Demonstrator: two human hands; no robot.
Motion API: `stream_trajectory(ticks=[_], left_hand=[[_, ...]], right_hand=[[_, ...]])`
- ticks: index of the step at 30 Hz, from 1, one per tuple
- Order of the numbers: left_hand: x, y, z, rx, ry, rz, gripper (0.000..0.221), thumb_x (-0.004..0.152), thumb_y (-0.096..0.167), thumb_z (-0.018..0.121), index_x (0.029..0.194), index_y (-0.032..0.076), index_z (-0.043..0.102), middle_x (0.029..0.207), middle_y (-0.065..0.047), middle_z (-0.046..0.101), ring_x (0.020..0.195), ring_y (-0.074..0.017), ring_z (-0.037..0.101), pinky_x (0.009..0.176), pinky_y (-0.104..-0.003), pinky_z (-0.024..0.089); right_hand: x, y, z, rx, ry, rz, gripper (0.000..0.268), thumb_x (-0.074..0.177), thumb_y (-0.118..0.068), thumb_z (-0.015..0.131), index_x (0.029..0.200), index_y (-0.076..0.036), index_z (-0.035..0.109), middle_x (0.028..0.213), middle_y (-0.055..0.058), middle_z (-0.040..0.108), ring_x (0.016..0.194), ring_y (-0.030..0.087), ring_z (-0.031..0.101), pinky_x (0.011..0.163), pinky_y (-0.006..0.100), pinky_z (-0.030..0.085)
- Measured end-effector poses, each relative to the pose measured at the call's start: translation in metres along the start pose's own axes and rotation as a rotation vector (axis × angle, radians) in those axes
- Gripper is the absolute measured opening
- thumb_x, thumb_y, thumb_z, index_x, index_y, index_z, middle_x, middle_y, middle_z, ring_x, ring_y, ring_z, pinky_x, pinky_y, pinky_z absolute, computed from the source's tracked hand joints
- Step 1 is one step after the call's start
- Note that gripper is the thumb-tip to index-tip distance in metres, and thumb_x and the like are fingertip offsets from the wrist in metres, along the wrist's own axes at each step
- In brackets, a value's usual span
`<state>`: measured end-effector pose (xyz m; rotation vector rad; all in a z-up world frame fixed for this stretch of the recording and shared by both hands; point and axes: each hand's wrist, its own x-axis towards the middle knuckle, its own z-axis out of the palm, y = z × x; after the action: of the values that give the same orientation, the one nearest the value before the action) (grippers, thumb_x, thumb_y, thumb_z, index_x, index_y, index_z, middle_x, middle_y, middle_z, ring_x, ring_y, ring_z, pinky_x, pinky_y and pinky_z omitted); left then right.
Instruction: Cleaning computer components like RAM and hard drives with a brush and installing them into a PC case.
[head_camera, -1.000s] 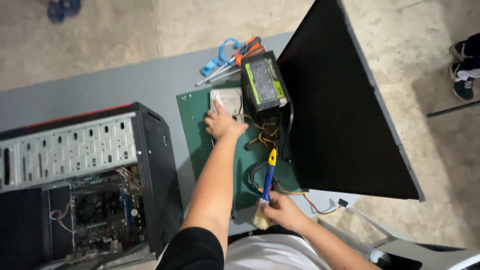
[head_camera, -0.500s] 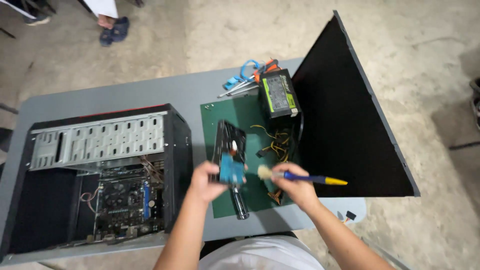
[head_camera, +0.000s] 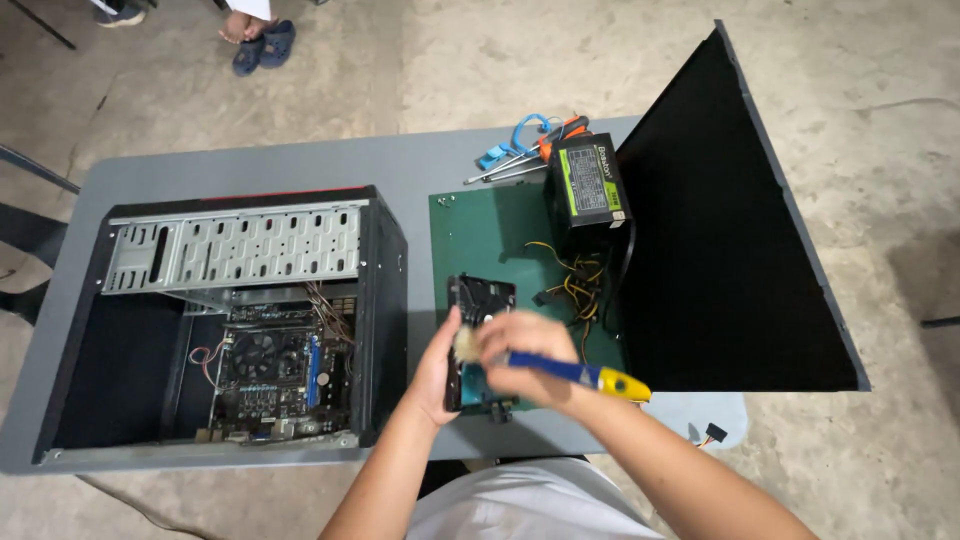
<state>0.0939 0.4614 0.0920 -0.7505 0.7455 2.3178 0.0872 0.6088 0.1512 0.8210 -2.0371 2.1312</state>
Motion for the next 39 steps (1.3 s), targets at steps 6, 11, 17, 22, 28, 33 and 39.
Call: stream_trajectory(ticks=[6, 11, 17, 22, 28, 33, 39], left_hand=[[-0.034, 0.004, 0.03, 0.086, 0.036, -0.07, 0.058, 0.073, 0.052, 0.068, 0.109, 0.007, 0.066, 0.099, -0.018, 0.068, 0.087, -0.0343, 0.067, 0.074, -0.046, 0.056], [-0.032, -0.001, 0.027, 0.03, 0.045, -0.039, 0.051, 0.077, 0.05, 0.066, 0.101, 0.005, 0.068, 0.095, -0.016, 0.069, 0.083, -0.0296, 0.067, 0.075, -0.042, 0.057], [-0.032, -0.003, 0.039, 0.108, 0.019, -0.084, 0.051, 0.075, 0.05, 0.068, 0.103, 0.007, 0.068, 0.095, -0.015, 0.069, 0.083, -0.0302, 0.067, 0.075, -0.043, 0.056], [-0.014, -0.006, 0.028, 0.065, 0.038, -0.101, 0.043, 0.077, 0.048, 0.067, 0.097, 0.01, 0.07, 0.088, -0.013, 0.07, 0.074, -0.0258, 0.068, 0.068, -0.038, 0.058], [-0.01, 0.0, 0.041, 0.112, 0.071, -0.103, 0.049, 0.077, 0.049, 0.066, 0.101, 0.007, 0.068, 0.091, -0.015, 0.069, 0.079, -0.0268, 0.067, 0.071, -0.04, 0.057], [-0.007, -0.003, 0.043, 0.161, 0.084, -0.126, 0.054, 0.074, 0.05, 0.068, 0.103, 0.004, 0.067, 0.091, -0.017, 0.068, 0.077, -0.0285, 0.067, 0.07, -0.04, 0.057], [0.003, -0.009, 0.035, 0.152, 0.076, -0.14, 0.055, 0.075, 0.049, 0.068, 0.107, 0.004, 0.066, 0.096, -0.018, 0.067, 0.082, -0.0289, 0.066, 0.074, -0.042, 0.056]], right_hand=[[0.013, 0.025, -0.016, -0.227, 0.164, -0.034, 0.013, 0.062, -0.017, 0.081, 0.07, -0.012, 0.072, 0.081, 0.009, 0.068, 0.077, 0.026, 0.065, 0.074, 0.034, 0.05], [0.006, -0.007, -0.007, -0.124, -0.01, 0.011, 0.007, 0.067, -0.012, 0.077, 0.069, -0.01, 0.072, 0.078, 0.01, 0.068, 0.073, 0.028, 0.066, 0.071, 0.036, 0.051], [0.01, 0.007, -0.033, -0.279, 0.047, -0.082, 0.009, 0.073, -0.017, 0.075, 0.075, -0.009, 0.071, 0.082, 0.011, 0.066, 0.08, 0.028, 0.066, 0.075, 0.037, 0.051], [-0.014, -0.009, -0.005, -0.071, 0.075, -0.088, 0.015, 0.075, -0.02, 0.075, 0.069, -0.007, 0.071, 0.071, 0.011, 0.065, 0.071, 0.028, 0.064, 0.069, 0.036, 0.051], [0.006, 0.013, -0.034, -0.203, 0.072, -0.217, 0.01, 0.077, -0.015, 0.073, 0.074, -0.005, 0.071, 0.076, 0.011, 0.066, 0.077, 0.03, 0.064, 0.072, 0.037, 0.051], [0.007, 0.021, -0.038, -0.217, 0.153, -0.177, 0.014, 0.077, -0.015, 0.072, 0.07, -0.004, 0.066, 0.072, 0.012, 0.063, 0.07, 0.03, 0.063, 0.067, 0.036, 0.051], [0.011, 0.007, -0.036, -0.201, 0.181, -0.158, 0.01, 0.073, -0.01, 0.074, 0.068, -0.005, 0.067, 0.073, 0.012, 0.064, 0.071, 0.029, 0.063, 0.069, 0.036, 0.051]])
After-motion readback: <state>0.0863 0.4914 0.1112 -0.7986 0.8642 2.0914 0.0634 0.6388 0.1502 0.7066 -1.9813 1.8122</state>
